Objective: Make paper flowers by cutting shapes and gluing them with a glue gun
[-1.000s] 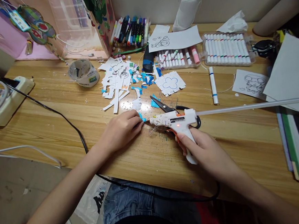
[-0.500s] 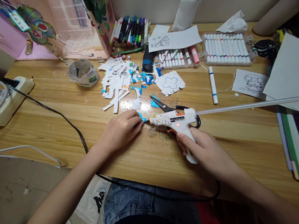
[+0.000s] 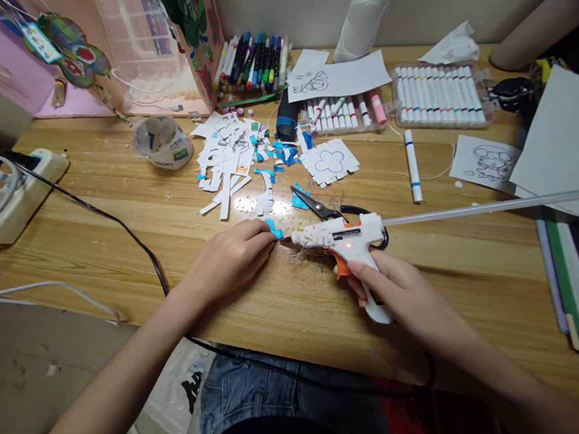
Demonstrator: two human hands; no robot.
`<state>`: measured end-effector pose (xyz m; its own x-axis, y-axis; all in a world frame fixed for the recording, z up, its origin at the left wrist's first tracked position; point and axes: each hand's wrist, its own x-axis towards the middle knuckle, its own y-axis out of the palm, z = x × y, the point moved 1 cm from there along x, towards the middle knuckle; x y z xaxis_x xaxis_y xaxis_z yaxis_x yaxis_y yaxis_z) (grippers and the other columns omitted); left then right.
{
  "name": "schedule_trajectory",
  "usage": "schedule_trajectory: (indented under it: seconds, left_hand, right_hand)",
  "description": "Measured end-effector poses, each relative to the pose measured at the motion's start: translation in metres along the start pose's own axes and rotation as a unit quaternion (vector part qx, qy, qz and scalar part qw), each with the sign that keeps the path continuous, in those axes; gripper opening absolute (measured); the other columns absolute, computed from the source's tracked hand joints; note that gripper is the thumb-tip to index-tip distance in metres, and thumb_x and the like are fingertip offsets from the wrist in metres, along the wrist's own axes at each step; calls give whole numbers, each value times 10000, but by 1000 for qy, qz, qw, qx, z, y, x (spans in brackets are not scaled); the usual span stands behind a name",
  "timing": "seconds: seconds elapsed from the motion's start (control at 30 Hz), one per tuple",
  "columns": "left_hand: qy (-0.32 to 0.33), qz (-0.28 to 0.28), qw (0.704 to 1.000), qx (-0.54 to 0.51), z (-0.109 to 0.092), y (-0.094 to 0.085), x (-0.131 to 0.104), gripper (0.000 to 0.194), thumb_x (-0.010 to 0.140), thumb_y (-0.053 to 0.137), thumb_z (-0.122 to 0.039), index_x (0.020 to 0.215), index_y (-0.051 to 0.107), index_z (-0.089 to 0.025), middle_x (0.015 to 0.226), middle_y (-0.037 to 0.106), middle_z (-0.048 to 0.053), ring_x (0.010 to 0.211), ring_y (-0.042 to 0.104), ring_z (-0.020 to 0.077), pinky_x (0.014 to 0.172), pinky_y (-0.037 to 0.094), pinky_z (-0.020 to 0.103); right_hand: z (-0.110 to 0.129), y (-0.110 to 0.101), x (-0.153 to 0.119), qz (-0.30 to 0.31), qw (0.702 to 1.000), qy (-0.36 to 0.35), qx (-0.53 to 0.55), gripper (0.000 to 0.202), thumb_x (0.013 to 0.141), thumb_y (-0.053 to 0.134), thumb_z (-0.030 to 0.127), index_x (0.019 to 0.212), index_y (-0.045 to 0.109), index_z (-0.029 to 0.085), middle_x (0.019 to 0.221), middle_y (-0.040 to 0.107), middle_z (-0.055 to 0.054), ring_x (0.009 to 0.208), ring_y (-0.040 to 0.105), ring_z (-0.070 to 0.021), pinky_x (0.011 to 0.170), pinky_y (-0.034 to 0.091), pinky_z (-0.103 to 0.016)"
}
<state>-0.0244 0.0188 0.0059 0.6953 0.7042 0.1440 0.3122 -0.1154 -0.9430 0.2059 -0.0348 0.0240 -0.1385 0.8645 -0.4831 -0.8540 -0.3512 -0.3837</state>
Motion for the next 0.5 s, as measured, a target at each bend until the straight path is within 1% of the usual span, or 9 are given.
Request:
schedule_trajectory:
  seconds: [0.2,0.37,0.5]
  left_hand:
    - [20,17,1000,-1,3,1,-6,255,891,400,-171,1059,590,-153,959,630,109,870,588,164,712,489,279]
    - [23,49,997,56,0,1,-6,252,893,394,-172,1050,590,-152,984,620,102,850,572,172,692,463,275]
    - [24,68,993,91,-3,-1,-5,244,895,385,-184,1033,585,-162,968,621,86,818,562,172,662,444,272]
  right_hand:
    - [-1,-3,-1,-3,999,8,34,380,834,399,487,595,446,195,525,513,2,482,479,-124,447,372,-228]
    - [-1,-4,1,-4,999,1,47,403,841,395,500,600,469,186,535,512,0,511,490,-127,475,378,-231]
    - [0,-6,2,-11,998,-1,67,383,838,407,483,619,488,180,524,503,1,494,476,-124,453,372,-228]
